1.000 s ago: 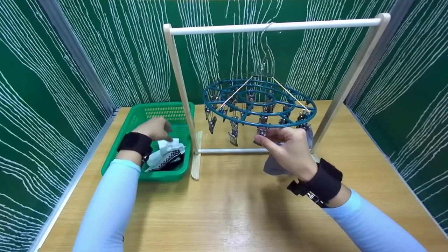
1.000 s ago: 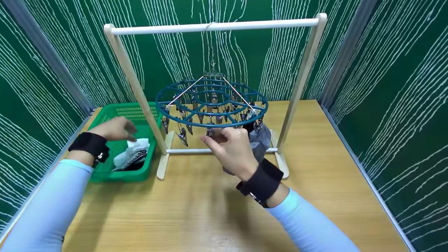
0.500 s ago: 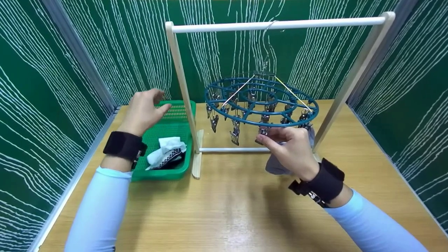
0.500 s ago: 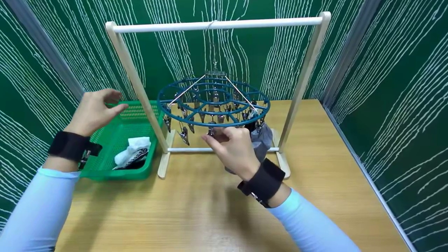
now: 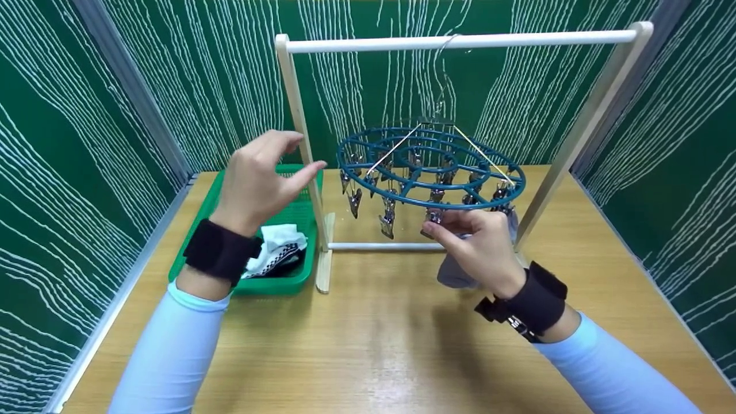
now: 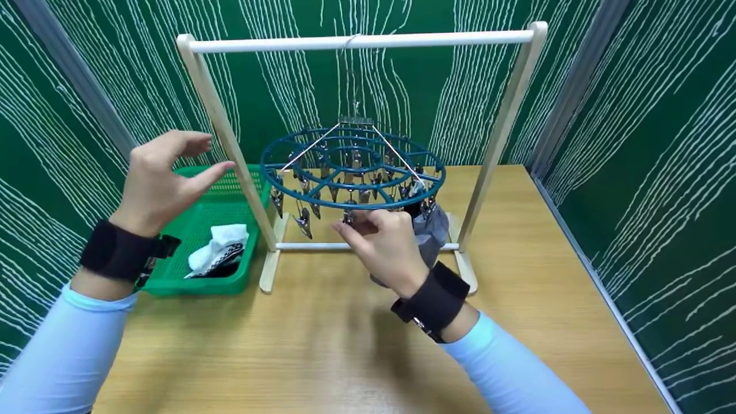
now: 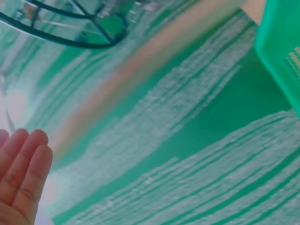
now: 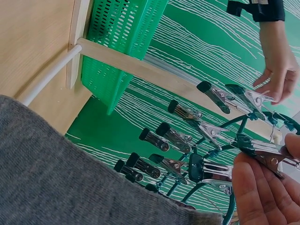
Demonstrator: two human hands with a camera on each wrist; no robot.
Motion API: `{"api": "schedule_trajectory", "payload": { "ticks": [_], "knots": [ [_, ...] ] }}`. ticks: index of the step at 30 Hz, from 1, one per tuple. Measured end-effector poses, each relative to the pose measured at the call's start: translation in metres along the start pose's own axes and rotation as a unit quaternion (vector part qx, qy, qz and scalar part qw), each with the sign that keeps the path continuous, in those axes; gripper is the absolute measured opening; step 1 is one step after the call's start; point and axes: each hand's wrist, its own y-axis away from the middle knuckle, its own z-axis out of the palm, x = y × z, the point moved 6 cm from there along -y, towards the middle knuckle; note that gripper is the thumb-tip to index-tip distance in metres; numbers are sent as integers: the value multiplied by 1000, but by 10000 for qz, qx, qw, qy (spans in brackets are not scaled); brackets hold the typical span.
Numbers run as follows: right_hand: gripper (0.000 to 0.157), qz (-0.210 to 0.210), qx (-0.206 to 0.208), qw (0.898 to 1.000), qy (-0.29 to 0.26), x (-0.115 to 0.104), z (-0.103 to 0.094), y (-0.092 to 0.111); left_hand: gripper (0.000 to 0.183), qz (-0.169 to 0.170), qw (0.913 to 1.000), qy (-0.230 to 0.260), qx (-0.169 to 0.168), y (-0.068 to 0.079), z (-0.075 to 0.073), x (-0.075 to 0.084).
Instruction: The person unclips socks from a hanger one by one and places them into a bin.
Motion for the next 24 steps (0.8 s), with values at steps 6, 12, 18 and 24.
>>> {"api": "schedule_trajectory", "payload": {
  "ticks": [6, 12, 18, 24],
  "knots": [
    [5, -87, 2, 10000, 45, 0, 0, 0, 38, 772, 9969, 40, -145, -4, 8, 38],
    [7, -147, -11, 9998, 104, -1, 0, -1, 32, 1523, 9881, -49, -187, -4, 22, 75],
    [11, -261, -34, 9996, 27, -2, 1, -1, 33, 1925, 9798, -212, -506, -1, 40, 99],
    [13, -168, -75, 9998, -26, -2, 3, -2, 28, 2240, 9702, -584, -719, 2, 54, 112]
  ]
}}
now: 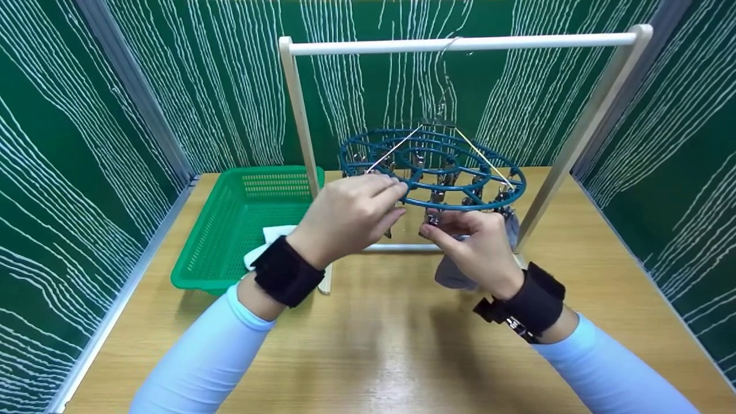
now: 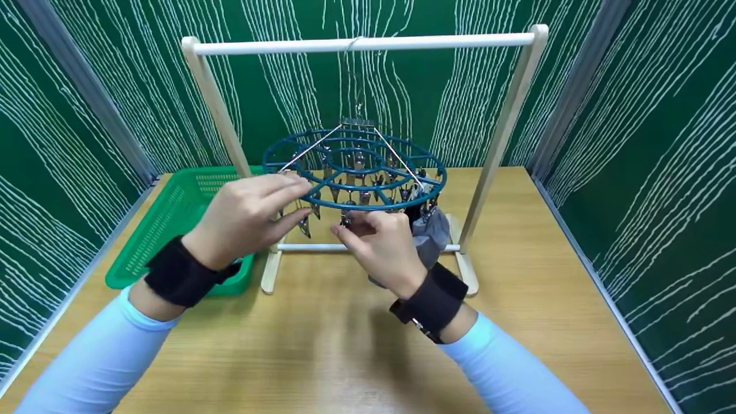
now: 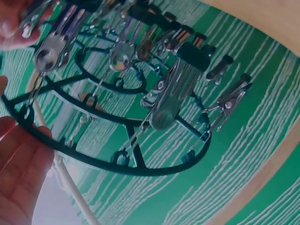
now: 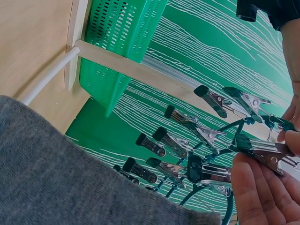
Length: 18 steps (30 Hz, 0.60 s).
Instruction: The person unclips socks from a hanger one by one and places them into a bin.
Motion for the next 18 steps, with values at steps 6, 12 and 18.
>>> {"api": "schedule_trajectory", "payload": {
  "ticks": [6, 12, 18],
  "knots": [
    [15, 111, -61, 9999, -43, 1, 2, 1, 18, 349, 9975, -595, 161, -2, 7, 8],
    [19, 192, -138, 9997, -79, 2, 5, 1, 11, 562, 9893, -1162, 687, -1, 7, 12],
    [22, 272, -209, 9994, 16, 1, 6, 1, 10, 518, 9874, -1299, 738, 2, 11, 11]
  ]
}}
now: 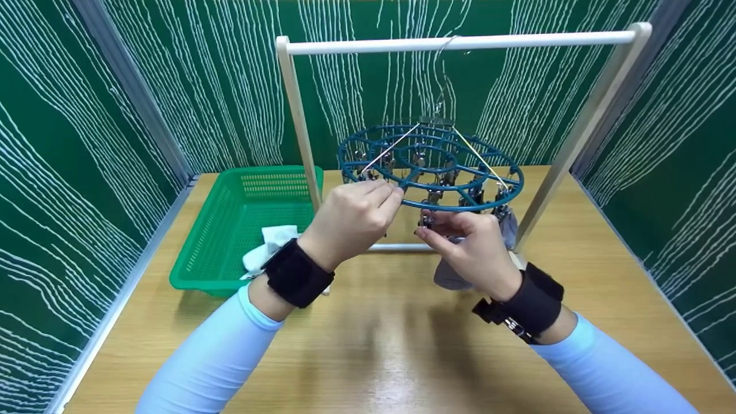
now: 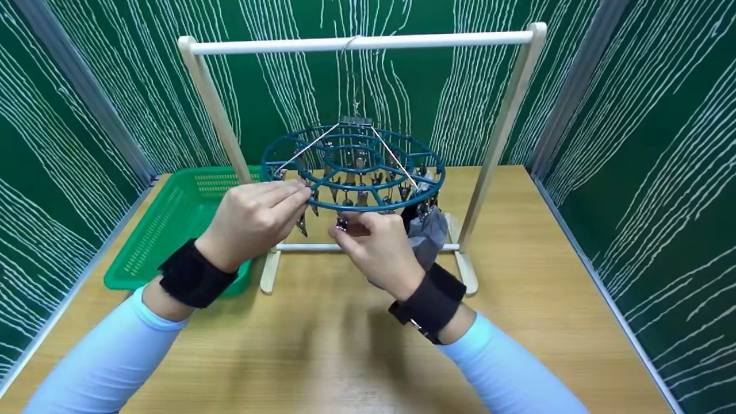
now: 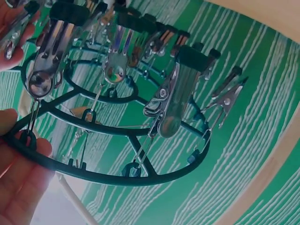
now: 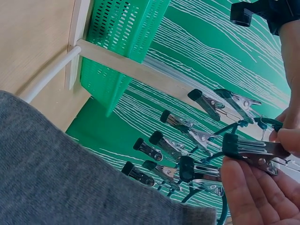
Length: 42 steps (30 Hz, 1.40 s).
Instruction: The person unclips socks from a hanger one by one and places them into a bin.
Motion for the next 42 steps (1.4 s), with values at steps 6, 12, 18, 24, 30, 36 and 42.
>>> {"api": "schedule_trajectory", "payload": {
  "ticks": [6, 12, 18, 24, 30, 36, 42],
  "knots": [
    [26, 77, -136, 9999, -31, -4, -1, 3, 11, -115, 9996, 48, -260, 4, 4, -4],
    [23, -1054, 125, 9940, 267, -17, -11, 9, 11, -303, 9977, 229, -568, 9, 11, -12],
    [20, -2118, 975, 9724, -23, -35, -36, 14, 11, -423, 9964, 260, -687, 15, 15, -21],
    [24, -1979, 1352, 9692, 566, -33, -60, 8, 12, -637, 9940, 479, -751, 19, 16, -30],
    [50, -1440, 835, 9744, 1508, -12, -74, 2, 15, -838, 9900, 766, -838, 24, 19, -36],
    [60, -1057, 528, 9752, 1874, 14, -78, 1, 16, -1070, 9842, 1010, -982, 27, 21, -41],
    [50, -1013, 607, 9756, 1849, 25, -81, 0, 14, -1384, 9738, 1390, -1152, 31, 24, -48]
  ]
}}
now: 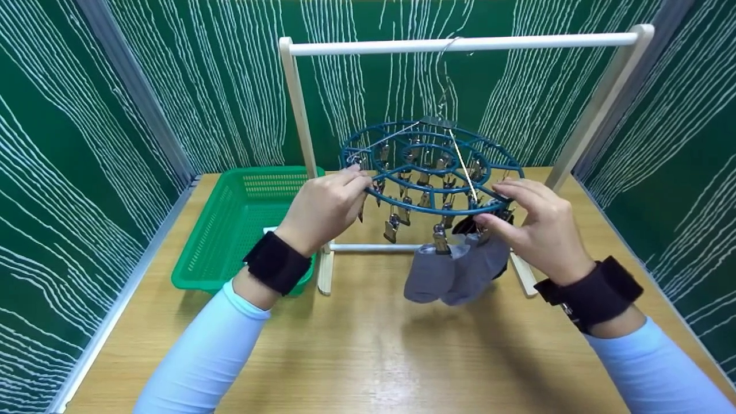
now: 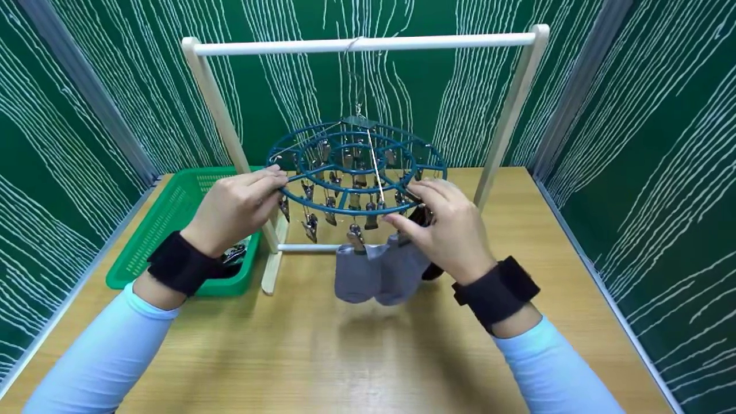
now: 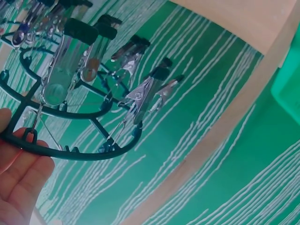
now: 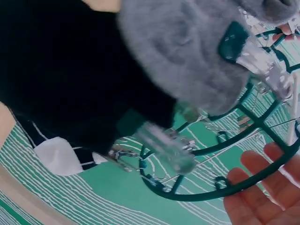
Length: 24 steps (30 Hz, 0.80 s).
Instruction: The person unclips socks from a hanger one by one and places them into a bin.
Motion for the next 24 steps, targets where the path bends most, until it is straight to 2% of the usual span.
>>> {"api": "schedule_trajectory", "payload": {
  "ticks": [3, 6, 9, 12, 18, 21, 24],
  "knots": [
    [48, -126, 128, 9998, -112, 0, -1, 0, 12, -133, 9996, 246, -53, 0, 0, -4],
    [64, -235, 262, 9993, -151, -1, -3, 0, 12, -190, 9991, 383, -75, 1, 1, -7],
    [73, -278, 345, 9989, -159, -3, -4, 0, 15, -197, 9992, 343, -89, 1, 0, -7],
    [73, -293, 371, 9988, -133, -5, -5, 0, 21, -163, 9995, 261, -105, 1, -3, -5],
    [75, -280, 472, 9985, -62, -12, -8, 0, 34, 62, 9991, 416, -108, 0, -6, 8],
    [75, -253, 670, 9973, -130, -17, -8, -1, 34, 236, 9988, 421, 8, -1, -6, 17],
    [78, -229, 649, 9975, 137, -20, -8, -1, 32, 473, 9984, 235, 211, -3, -8, 26]
  ]
}}
